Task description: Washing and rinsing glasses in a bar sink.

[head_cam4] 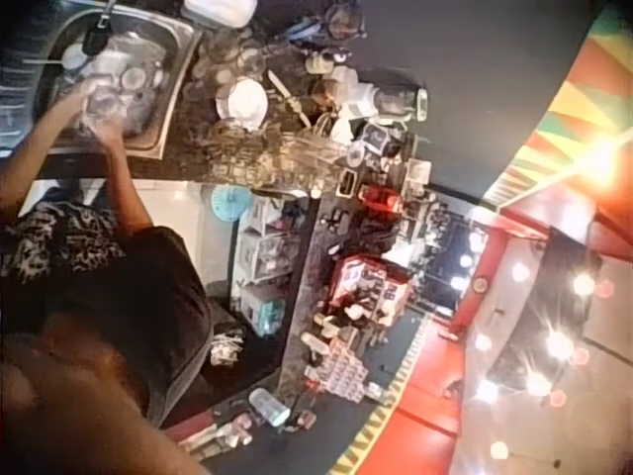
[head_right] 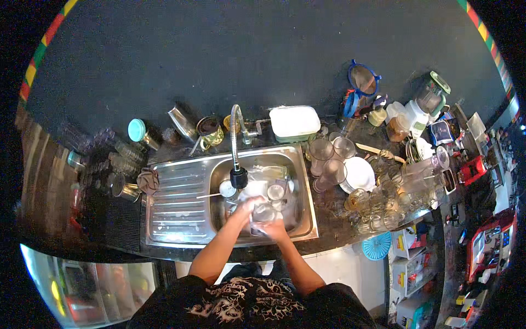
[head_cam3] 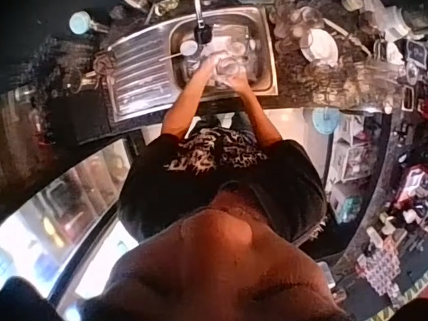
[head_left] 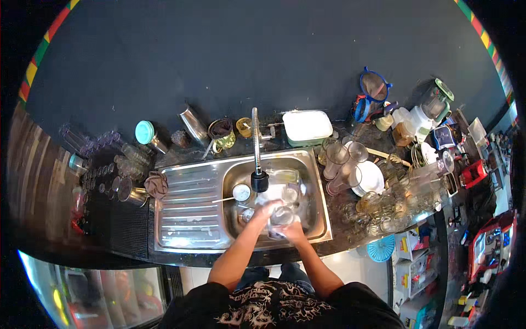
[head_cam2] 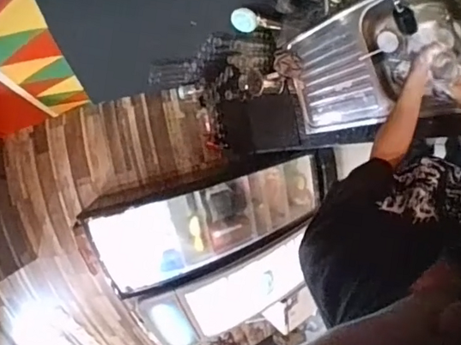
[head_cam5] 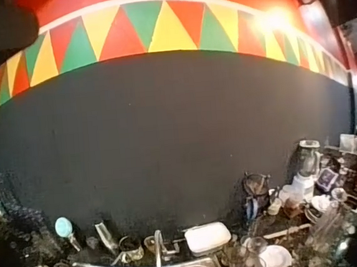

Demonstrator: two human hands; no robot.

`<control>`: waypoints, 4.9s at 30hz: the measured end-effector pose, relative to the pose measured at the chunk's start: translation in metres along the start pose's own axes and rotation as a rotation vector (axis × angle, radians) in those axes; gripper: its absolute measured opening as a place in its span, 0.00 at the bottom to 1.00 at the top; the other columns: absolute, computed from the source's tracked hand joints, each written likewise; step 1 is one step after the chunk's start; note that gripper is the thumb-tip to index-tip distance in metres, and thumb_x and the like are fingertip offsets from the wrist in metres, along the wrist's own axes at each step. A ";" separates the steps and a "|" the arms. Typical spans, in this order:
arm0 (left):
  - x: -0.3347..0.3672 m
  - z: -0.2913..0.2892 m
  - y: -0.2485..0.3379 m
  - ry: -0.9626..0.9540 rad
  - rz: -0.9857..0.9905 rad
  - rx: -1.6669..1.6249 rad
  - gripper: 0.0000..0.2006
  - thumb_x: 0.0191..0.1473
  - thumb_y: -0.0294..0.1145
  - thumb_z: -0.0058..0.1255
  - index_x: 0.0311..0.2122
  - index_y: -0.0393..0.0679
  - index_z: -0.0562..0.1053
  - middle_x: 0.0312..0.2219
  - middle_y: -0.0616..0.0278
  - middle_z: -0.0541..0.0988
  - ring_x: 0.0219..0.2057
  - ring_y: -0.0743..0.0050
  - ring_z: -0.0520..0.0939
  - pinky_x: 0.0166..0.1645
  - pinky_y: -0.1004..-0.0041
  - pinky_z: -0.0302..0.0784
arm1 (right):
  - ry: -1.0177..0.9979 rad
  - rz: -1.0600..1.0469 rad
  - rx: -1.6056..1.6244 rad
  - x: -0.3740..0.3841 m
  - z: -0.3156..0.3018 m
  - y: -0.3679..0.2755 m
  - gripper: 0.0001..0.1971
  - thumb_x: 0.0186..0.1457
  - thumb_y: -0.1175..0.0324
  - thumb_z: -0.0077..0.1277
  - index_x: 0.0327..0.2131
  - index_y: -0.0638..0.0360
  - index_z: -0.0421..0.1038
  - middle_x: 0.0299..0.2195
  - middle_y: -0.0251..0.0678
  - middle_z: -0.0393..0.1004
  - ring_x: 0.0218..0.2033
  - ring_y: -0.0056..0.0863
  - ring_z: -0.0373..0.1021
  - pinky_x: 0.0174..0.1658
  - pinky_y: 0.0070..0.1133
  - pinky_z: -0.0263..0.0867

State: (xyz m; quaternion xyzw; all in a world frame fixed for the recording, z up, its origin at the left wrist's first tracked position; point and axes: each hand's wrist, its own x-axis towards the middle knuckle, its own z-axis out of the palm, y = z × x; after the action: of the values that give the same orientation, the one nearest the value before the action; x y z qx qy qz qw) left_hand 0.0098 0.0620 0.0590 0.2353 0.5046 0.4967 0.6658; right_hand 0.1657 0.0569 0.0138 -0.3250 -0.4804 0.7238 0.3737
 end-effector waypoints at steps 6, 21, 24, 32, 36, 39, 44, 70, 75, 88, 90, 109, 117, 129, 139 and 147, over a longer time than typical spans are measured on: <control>0.019 -0.004 -0.024 0.139 0.043 -0.510 0.08 0.49 0.36 0.47 0.32 0.46 0.73 0.24 0.63 0.74 0.27 0.72 0.75 0.35 0.74 0.71 | -0.023 0.531 0.715 -0.008 0.001 -0.024 0.15 0.43 0.71 0.58 0.34 0.72 0.71 0.33 0.47 0.75 0.34 0.38 0.74 0.42 0.32 0.71; 0.028 -0.003 -0.037 0.262 0.000 -0.673 0.10 0.52 0.40 0.44 0.31 0.45 0.70 0.24 0.62 0.75 0.26 0.65 0.77 0.35 0.69 0.76 | 0.120 -0.291 -0.335 0.002 0.012 -0.038 0.22 0.40 0.71 0.63 0.40 0.69 0.68 0.34 0.39 0.74 0.35 0.23 0.71 0.41 0.22 0.68; 0.030 -0.007 -0.052 0.321 0.122 -0.654 0.11 0.54 0.43 0.43 0.29 0.47 0.70 0.22 0.62 0.74 0.25 0.65 0.77 0.33 0.69 0.77 | 0.146 -0.439 -0.805 -0.004 0.017 -0.049 0.21 0.42 0.71 0.58 0.42 0.67 0.67 0.38 0.46 0.71 0.39 0.33 0.70 0.45 0.25 0.66; 0.055 -0.013 -0.064 0.528 0.203 -0.897 0.13 0.49 0.46 0.50 0.30 0.47 0.70 0.21 0.62 0.72 0.24 0.64 0.75 0.31 0.60 0.75 | 0.278 -0.510 -0.862 -0.010 0.019 -0.031 0.29 0.41 0.81 0.41 0.53 0.68 0.60 0.46 0.54 0.65 0.47 0.50 0.65 0.49 0.29 0.62; 0.073 -0.010 -0.052 1.066 0.046 -0.694 0.20 0.46 0.44 0.53 0.37 0.38 0.71 0.28 0.58 0.75 0.25 0.64 0.74 0.31 0.63 0.72 | 0.491 -0.088 -0.607 0.019 0.036 0.004 0.17 0.50 0.69 0.42 0.42 0.70 0.67 0.37 0.55 0.72 0.35 0.50 0.71 0.37 0.36 0.65; 0.067 -0.003 -0.050 1.095 0.162 -0.595 0.26 0.44 0.47 0.55 0.41 0.34 0.69 0.31 0.58 0.75 0.26 0.64 0.74 0.31 0.64 0.70 | 0.634 -0.037 -0.624 0.080 0.018 -0.005 0.17 0.50 0.69 0.40 0.42 0.68 0.68 0.30 0.54 0.74 0.35 0.48 0.72 0.38 0.35 0.65; 0.034 0.013 -0.052 0.926 0.307 -0.285 0.13 0.46 0.34 0.57 0.34 0.36 0.74 0.25 0.62 0.76 0.25 0.73 0.75 0.31 0.73 0.71 | 0.675 -0.743 -0.963 0.209 -0.011 -0.091 0.31 0.42 0.79 0.42 0.55 0.50 0.61 0.40 0.49 0.72 0.42 0.44 0.70 0.47 0.33 0.64; -0.029 -0.046 -0.033 0.355 0.512 0.006 0.14 0.45 0.27 0.59 0.38 0.35 0.72 0.29 0.62 0.79 0.30 0.73 0.80 0.36 0.73 0.77 | 0.149 -0.561 -1.816 0.271 -0.017 -0.125 0.34 0.36 0.65 0.56 0.52 0.56 0.61 0.56 0.51 0.55 0.60 0.51 0.47 0.60 0.45 0.44; -0.027 -0.043 -0.031 0.392 0.496 0.240 0.14 0.44 0.27 0.60 0.37 0.35 0.73 0.29 0.61 0.79 0.29 0.74 0.80 0.35 0.73 0.76 | 0.043 -0.514 -1.644 0.285 -0.040 -0.143 0.28 0.37 0.78 0.49 0.48 0.57 0.64 0.43 0.48 0.67 0.45 0.50 0.65 0.52 0.32 0.60; -0.010 -0.042 -0.042 0.273 0.468 0.231 0.22 0.46 0.44 0.60 0.38 0.34 0.72 0.31 0.60 0.79 0.32 0.72 0.80 0.38 0.71 0.77 | 0.056 -0.504 -1.759 0.294 0.015 -0.135 0.24 0.52 0.58 0.40 0.52 0.54 0.64 0.60 0.48 0.53 0.63 0.46 0.43 0.61 0.52 0.33; -0.010 -0.037 -0.037 0.261 0.427 0.120 0.21 0.45 0.42 0.61 0.38 0.34 0.73 0.30 0.60 0.79 0.31 0.71 0.80 0.38 0.71 0.77 | -0.030 -0.465 -1.841 0.301 0.019 -0.135 0.22 0.52 0.58 0.40 0.49 0.55 0.65 0.58 0.48 0.55 0.63 0.45 0.44 0.61 0.52 0.35; 0.039 -0.065 -0.095 0.117 0.220 0.058 0.29 0.48 0.35 0.50 0.55 0.34 0.60 0.49 0.49 0.68 0.45 0.63 0.72 0.45 0.66 0.72 | 0.113 0.180 -0.216 0.095 -0.021 0.040 0.20 0.54 0.60 0.48 0.46 0.62 0.68 0.41 0.40 0.73 0.41 0.30 0.70 0.44 0.23 0.64; 0.066 -0.086 -0.059 0.356 0.157 -0.591 0.18 0.47 0.35 0.53 0.44 0.40 0.69 0.34 0.59 0.75 0.33 0.66 0.77 0.38 0.68 0.74 | 0.198 0.047 -0.253 0.032 0.027 0.036 0.19 0.50 0.70 0.54 0.47 0.62 0.65 0.35 0.38 0.73 0.28 0.28 0.72 0.29 0.25 0.68; 0.011 -0.054 0.008 0.300 -0.044 -0.610 0.21 0.51 0.51 0.44 0.43 0.45 0.71 0.37 0.58 0.77 0.37 0.60 0.79 0.47 0.62 0.72 | 0.054 -0.222 -0.924 0.093 0.091 -0.025 0.11 0.49 0.61 0.48 0.28 0.58 0.70 0.20 0.45 0.72 0.22 0.47 0.70 0.26 0.36 0.64; -0.009 -0.043 0.016 0.289 0.020 -0.643 0.22 0.53 0.54 0.43 0.42 0.46 0.72 0.33 0.60 0.78 0.34 0.61 0.79 0.42 0.63 0.74 | 0.075 -0.234 -0.159 0.054 0.086 -0.001 0.19 0.49 0.73 0.51 0.47 0.58 0.64 0.37 0.40 0.73 0.38 0.31 0.72 0.39 0.28 0.68; 0.030 -0.043 -0.013 0.043 0.128 -0.588 0.17 0.53 0.46 0.44 0.36 0.41 0.72 0.24 0.59 0.76 0.26 0.64 0.78 0.32 0.66 0.76 | 0.170 -0.143 -0.462 0.003 0.064 -0.033 0.30 0.42 0.80 0.56 0.53 0.59 0.60 0.36 0.35 0.73 0.34 0.22 0.71 0.36 0.20 0.69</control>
State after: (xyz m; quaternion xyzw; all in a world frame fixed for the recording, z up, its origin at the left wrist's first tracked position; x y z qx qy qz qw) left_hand -0.0238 0.0760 0.0194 0.0530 0.3374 0.6673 0.6618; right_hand 0.1188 0.0395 0.0657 -0.4265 -0.6218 0.5367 0.3787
